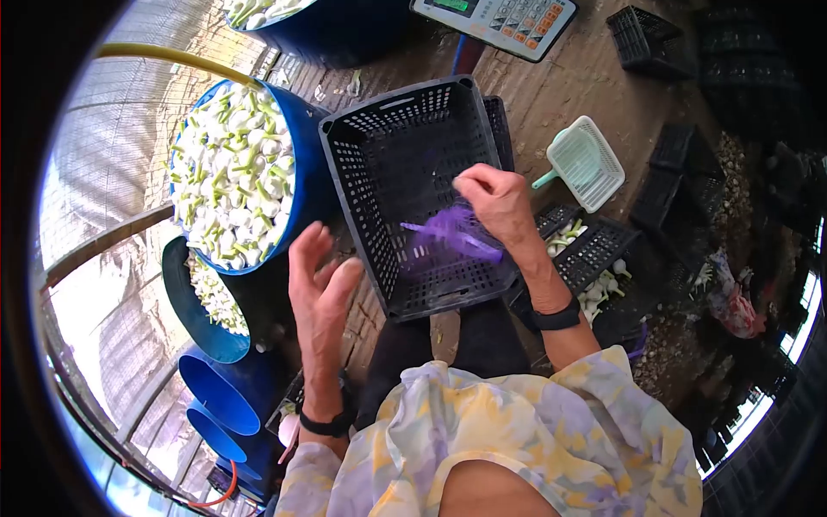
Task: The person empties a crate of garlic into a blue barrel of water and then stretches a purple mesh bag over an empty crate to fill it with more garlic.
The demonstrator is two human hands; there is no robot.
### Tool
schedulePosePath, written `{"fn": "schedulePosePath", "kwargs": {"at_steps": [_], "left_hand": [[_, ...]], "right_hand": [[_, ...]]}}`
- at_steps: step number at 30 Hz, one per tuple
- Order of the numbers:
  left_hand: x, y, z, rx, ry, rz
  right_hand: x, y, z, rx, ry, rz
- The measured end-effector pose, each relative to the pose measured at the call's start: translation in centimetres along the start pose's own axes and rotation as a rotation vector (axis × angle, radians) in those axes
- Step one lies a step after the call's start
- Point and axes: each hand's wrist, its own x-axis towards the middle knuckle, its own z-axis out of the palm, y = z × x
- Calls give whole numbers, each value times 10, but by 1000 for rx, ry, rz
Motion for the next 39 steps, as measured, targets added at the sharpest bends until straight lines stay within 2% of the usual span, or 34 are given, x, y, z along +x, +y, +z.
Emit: {"fn": "schedulePosePath", "kwargs": {"at_steps": [2,3,4,6,8,9,10,12,13,14,15,16,17,19,20,21,22,24,25,26,28,30,32,34,36,37,38,39], "left_hand": [[5,23,35,-14,-96,87],[11,18,51,97,-182,126],[23,-5,62,283,-241,263],[44,-27,71,323,-515,215],[51,-40,68,362,-598,157],[56,-44,69,396,-669,93],[51,-36,68,274,-606,-80],[56,-43,57,-7,-499,-275],[54,-47,57,8,-509,-271],[51,-51,61,-114,-390,-240],[47,-54,69,-241,-276,-209],[43,-55,77,-238,-251,-111],[37,-48,86,-227,-207,-42],[30,-55,104,-212,-128,71],[23,-58,111,-99,-63,156],[14,-56,117,-171,-80,169],[4,-51,121,-242,-98,181],[-16,-42,115,-317,-165,215],[-17,-48,112,-373,-253,167],[-20,-46,107,-427,-342,119],[-25,-33,81,-362,-356,9],[-12,-30,46,-465,-237,-34],[15,-45,-8,-823,-275,-347],[39,-38,-42,-1139,-69,-718],[63,-51,-104,-1266,-798,-483],[51,-30,-116,-1155,-657,-447],[34,-2,-127,-1045,-515,-405],[18,22,-135,-826,-446,-274]], "right_hand": [[-2,-3,15,8,-41,-64],[-3,-16,19,100,-131,-26],[-4,-27,19,192,-222,12],[-7,-41,8,284,-230,88],[-4,-44,-11,368,-326,214],[-3,-35,-17,321,-225,154],[-1,-26,-32,219,-139,107],[-4,-18,-67,264,6,61],[-11,-15,-72,255,113,122],[-22,-14,-73,246,219,184],[-40,-17,-70,322,325,152],[-64,-15,-60,364,368,99],[-85,-17,-44,537,282,137],[-121,-30,-4,481,197,223],[-135,-36,16,572,156,316],[-139,-41,26,489,129,318],[-139,-37,34,388,223,219],[-129,-19,31,445,325,170],[-127,-31,24,801,325,359],[-127,-16,22,937,313,385],[-136,1,15,870,373,439],[-146,14,-5,446,554,362],[-165,36,-37,58,736,183],[-185,33,-74,186,864,294],[-210,16,-113,832,931,376],[-228,30,-138,1200,782,253],[-243,19,-157,1506,737,227],[-259,15,-177,1712,653,188]]}}
